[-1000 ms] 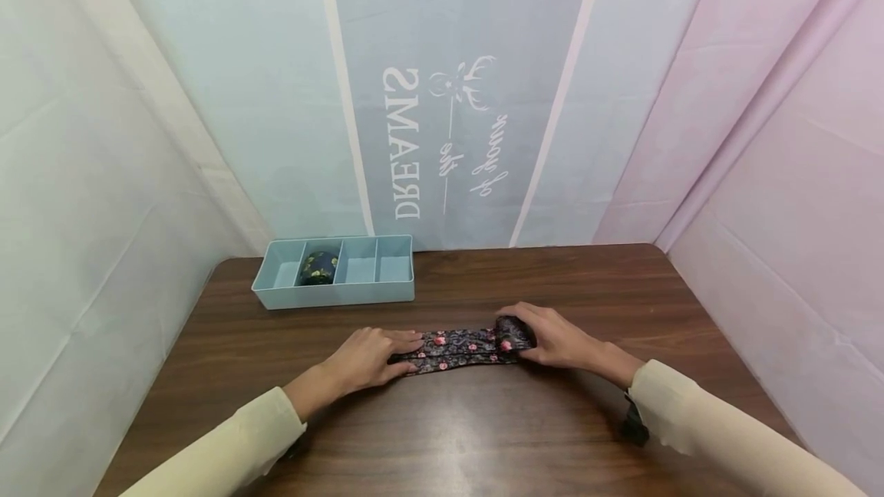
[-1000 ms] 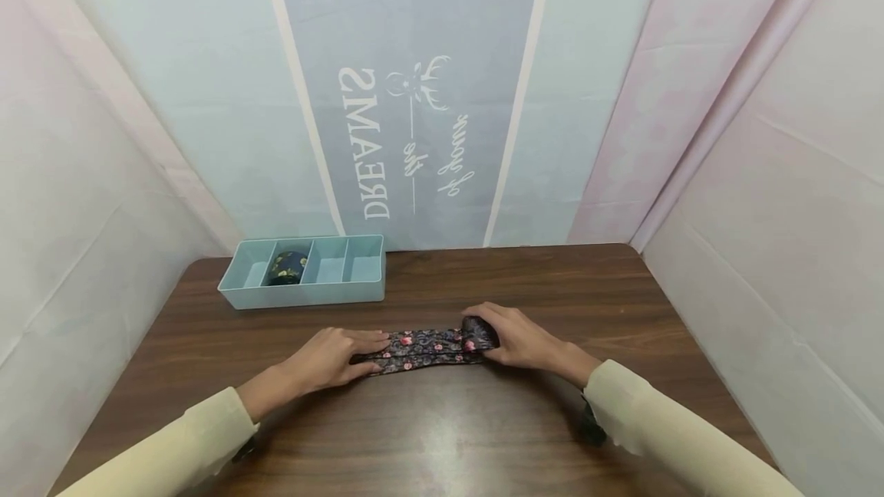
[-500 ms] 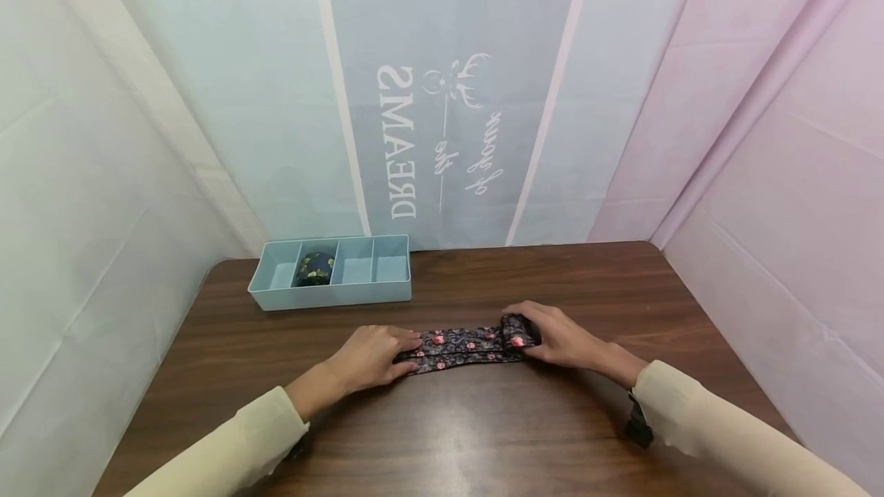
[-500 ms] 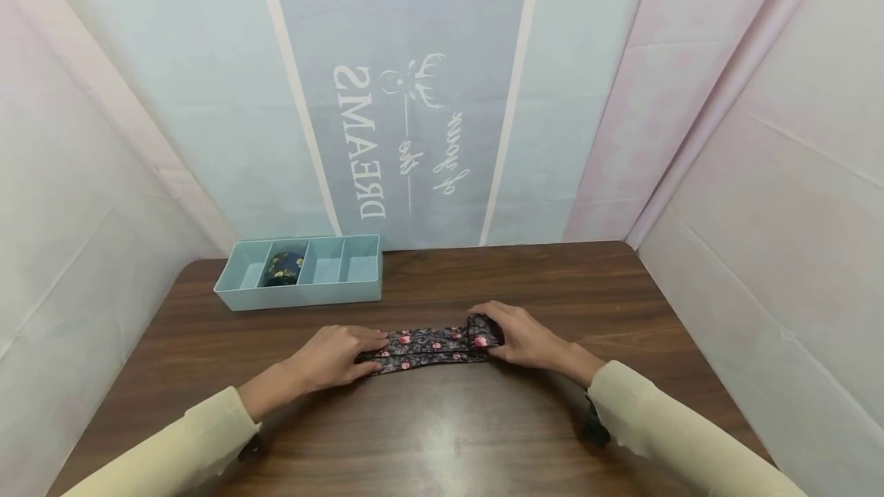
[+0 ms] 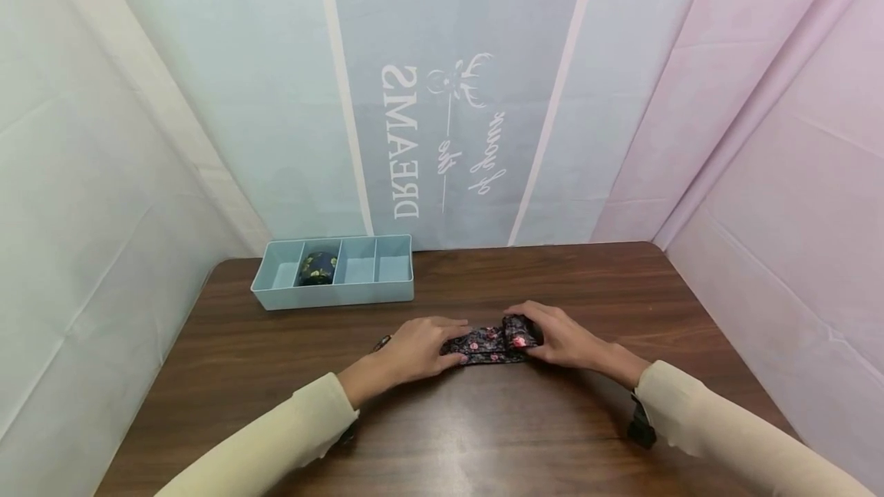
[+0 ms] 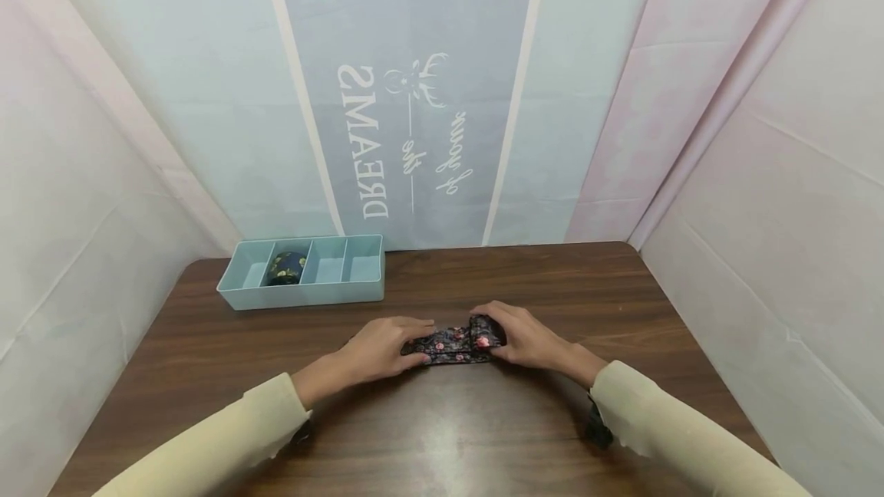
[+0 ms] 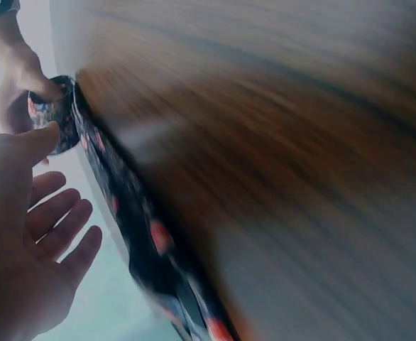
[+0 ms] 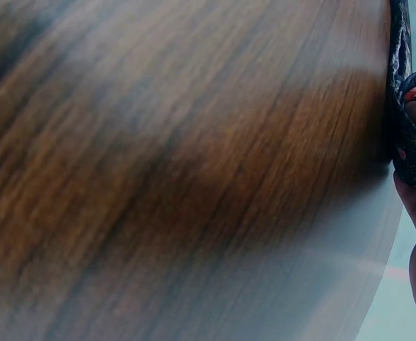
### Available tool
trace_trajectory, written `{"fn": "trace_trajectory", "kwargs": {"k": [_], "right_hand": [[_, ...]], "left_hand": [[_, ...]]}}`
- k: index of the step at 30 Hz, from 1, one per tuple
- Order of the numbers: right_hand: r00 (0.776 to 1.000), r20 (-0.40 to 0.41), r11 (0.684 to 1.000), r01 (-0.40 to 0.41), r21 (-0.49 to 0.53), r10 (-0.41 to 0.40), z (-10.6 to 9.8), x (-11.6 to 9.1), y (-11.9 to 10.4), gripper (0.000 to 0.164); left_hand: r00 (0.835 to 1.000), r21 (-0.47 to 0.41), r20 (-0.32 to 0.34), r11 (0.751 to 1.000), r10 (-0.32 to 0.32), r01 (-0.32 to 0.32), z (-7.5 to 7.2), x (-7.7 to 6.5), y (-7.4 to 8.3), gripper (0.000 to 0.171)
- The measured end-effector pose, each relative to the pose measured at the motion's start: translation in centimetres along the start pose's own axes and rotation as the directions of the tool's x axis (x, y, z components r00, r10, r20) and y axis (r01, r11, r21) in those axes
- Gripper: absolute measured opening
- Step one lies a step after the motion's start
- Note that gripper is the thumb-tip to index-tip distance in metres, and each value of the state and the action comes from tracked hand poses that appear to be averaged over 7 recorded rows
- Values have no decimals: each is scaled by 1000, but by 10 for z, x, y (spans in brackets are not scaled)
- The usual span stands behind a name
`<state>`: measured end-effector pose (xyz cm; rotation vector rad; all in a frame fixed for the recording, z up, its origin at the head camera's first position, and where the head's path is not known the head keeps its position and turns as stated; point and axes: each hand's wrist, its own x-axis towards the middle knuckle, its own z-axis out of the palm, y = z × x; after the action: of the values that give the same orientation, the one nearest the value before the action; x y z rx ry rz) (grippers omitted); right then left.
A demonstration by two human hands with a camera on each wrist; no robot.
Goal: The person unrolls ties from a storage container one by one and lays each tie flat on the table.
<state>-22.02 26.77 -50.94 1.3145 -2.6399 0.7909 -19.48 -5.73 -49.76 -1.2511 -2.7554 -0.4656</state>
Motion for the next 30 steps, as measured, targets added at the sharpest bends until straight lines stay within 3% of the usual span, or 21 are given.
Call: {"fn": "trace_trajectory", "kwargs": {"k": [6,12,30], "right_hand": [[1000,1,1000,-2,12,2,1,1,1,77],[1000,-6,1000,-2,16,2,1,2,2,75],[1000,-8,1000,24,2,-24,4,5,-2,76]], "left_hand": [[1000,-48,21,999,0,1,11,17,8,52],[999,-47,43,999,-11,13,17,24,12,48],[999,-55,42,998,-19,22,22,13,9,38]]}}
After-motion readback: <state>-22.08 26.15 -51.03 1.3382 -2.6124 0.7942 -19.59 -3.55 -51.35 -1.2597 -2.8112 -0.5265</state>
